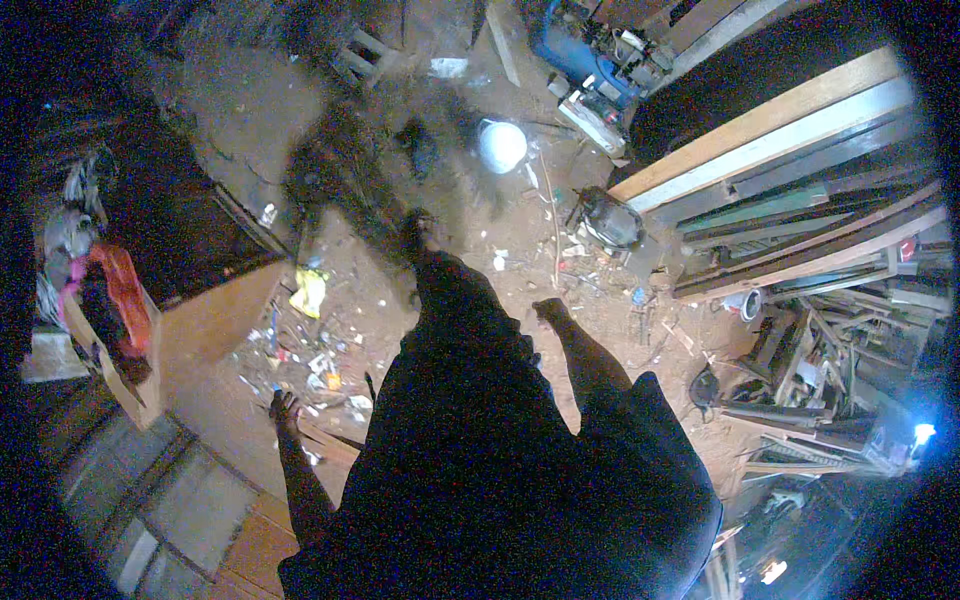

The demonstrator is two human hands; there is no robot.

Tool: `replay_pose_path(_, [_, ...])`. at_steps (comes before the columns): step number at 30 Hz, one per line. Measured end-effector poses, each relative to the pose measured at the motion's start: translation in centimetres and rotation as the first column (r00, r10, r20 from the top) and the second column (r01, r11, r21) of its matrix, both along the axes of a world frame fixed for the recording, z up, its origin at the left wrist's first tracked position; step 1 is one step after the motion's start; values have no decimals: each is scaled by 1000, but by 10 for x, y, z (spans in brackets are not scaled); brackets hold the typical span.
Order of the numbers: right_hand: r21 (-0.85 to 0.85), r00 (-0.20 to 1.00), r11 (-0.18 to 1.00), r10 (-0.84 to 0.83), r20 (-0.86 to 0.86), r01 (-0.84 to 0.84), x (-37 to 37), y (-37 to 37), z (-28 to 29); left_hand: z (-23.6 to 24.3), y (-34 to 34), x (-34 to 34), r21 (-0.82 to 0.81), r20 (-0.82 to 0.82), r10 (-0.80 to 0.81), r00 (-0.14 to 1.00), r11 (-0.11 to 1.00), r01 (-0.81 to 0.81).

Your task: The person selects a long wooden plank from a pile and places it on a workbench. They use a circular saw to cut the plank into smaller pieces. After cutting, they pick up a piece of wood and use a handheld sander to smooth its surface.

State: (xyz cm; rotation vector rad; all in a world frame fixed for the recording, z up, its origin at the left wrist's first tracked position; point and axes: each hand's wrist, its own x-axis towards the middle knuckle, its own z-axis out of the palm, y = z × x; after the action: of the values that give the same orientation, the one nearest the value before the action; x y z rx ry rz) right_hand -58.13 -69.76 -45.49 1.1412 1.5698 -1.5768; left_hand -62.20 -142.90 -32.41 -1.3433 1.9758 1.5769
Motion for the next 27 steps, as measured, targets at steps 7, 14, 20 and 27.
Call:
replay_pose_path(7, [468, 616, 510, 782, 98, -722, -217, -76, -42, 3, -45, -142, 534, 147, 61, 987, 835, -131])
replay_pose_path(14, [281, 689, 958, 162, -707, 63, -415, -72, 38, -62, 36, -225, 611, -68, -608, 791, 601, 515])
replay_pose_path(20, [330, 772, 926, 72, -632, 183, -438, -7, 75, -141, 78, -454, 528, 55, -660, 749, 656, 540])
replay_pose_path(27, [131, 721, 738, -579, -382, 662, -365, 92, 57, -72, 288, -735, 281, -137, -636, 760, 710, 645])
